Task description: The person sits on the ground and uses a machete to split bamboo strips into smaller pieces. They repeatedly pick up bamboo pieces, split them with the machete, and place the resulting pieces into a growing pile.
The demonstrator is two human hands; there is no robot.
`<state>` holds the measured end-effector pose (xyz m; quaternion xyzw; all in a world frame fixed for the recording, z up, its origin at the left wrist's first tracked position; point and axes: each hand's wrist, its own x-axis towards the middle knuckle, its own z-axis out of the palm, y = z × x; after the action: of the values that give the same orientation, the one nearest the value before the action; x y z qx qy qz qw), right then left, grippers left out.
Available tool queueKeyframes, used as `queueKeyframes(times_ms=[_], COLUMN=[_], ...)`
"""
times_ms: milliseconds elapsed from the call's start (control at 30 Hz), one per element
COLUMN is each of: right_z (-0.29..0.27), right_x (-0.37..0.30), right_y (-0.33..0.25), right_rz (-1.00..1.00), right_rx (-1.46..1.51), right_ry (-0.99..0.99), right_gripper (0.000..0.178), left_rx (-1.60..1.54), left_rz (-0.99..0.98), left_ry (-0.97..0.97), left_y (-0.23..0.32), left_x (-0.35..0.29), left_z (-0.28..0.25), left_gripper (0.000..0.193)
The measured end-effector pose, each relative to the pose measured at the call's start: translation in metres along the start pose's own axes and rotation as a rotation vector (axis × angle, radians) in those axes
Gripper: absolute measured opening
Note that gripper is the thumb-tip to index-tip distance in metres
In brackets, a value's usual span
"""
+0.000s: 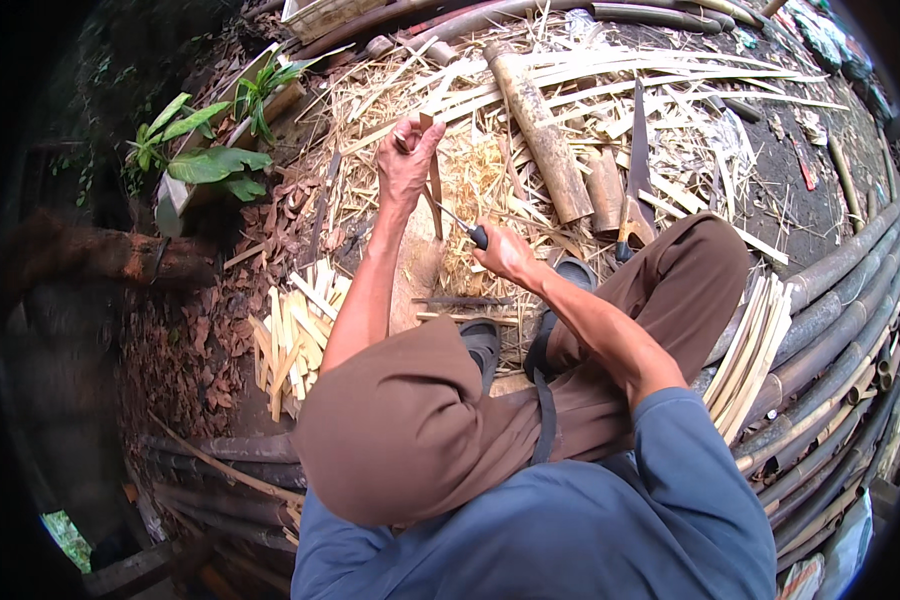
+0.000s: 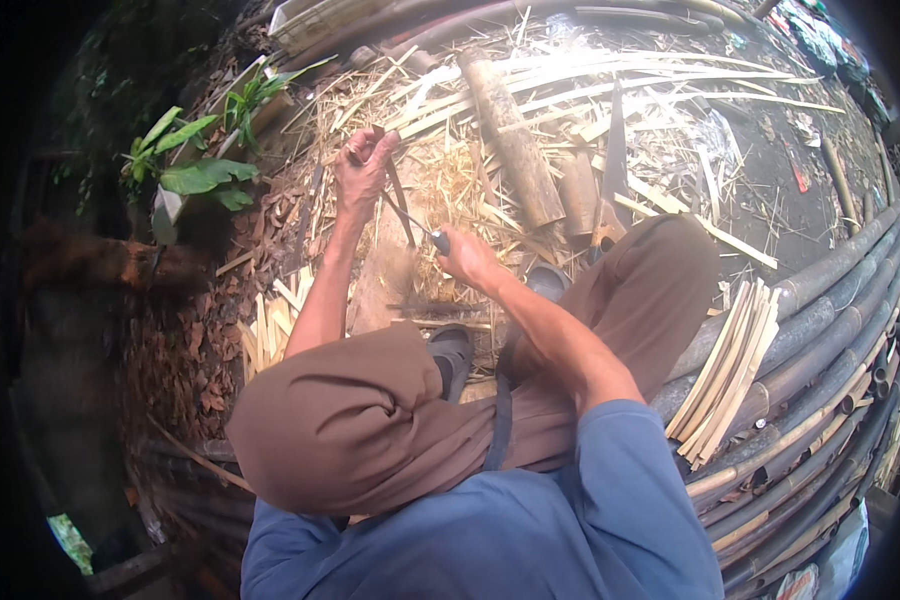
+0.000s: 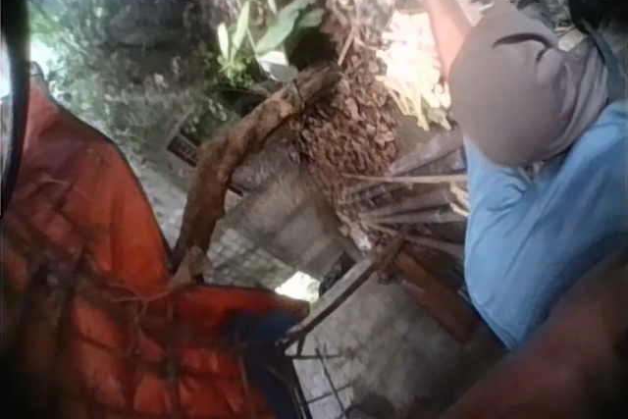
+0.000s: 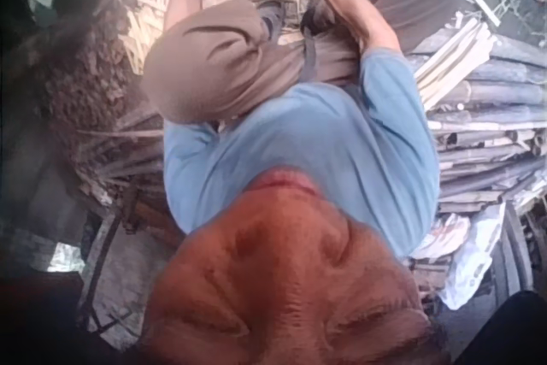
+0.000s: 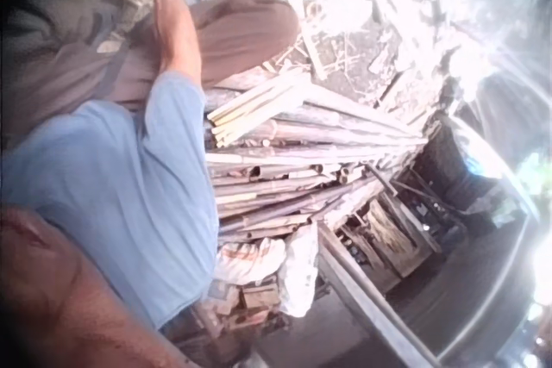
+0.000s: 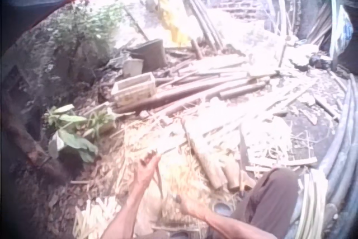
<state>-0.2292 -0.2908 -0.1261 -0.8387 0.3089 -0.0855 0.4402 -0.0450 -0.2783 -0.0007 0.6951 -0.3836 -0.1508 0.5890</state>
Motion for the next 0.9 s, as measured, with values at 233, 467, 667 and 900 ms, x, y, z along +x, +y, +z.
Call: queueKeyframes(times_ms=[233, 467, 667, 900], right_z=[0.014, 0.017, 0.045, 0.014], right_x=[-0.002, 0.02, 0.007, -0.005], right_y=[0.012, 0.012, 0.021, 0.001], right_rz=[0.131, 0.068, 0.093, -0.042], right_rx=[0.275, -0.265, -0.076, -0.39], right_ry=[-0.21, -0.155, -0.111, -0.226], right_gripper=[0.028, 0.028, 0.028, 0.033], left_rx=[0.085, 0.004, 0.006, -0.046], left_rz=[0.024, -0.02, 0.028, 0.189], left_ry=[-0.02, 0.046, 0.11, 0.161], left_y=[-0.005, -0.011, -0.012, -0.041], left_x=[0.005, 0.009, 0.007, -0.001], left_z=[0.004, -0.043, -0.036, -0.058], left_gripper=[0.038, 0.049, 0.053, 0.056])
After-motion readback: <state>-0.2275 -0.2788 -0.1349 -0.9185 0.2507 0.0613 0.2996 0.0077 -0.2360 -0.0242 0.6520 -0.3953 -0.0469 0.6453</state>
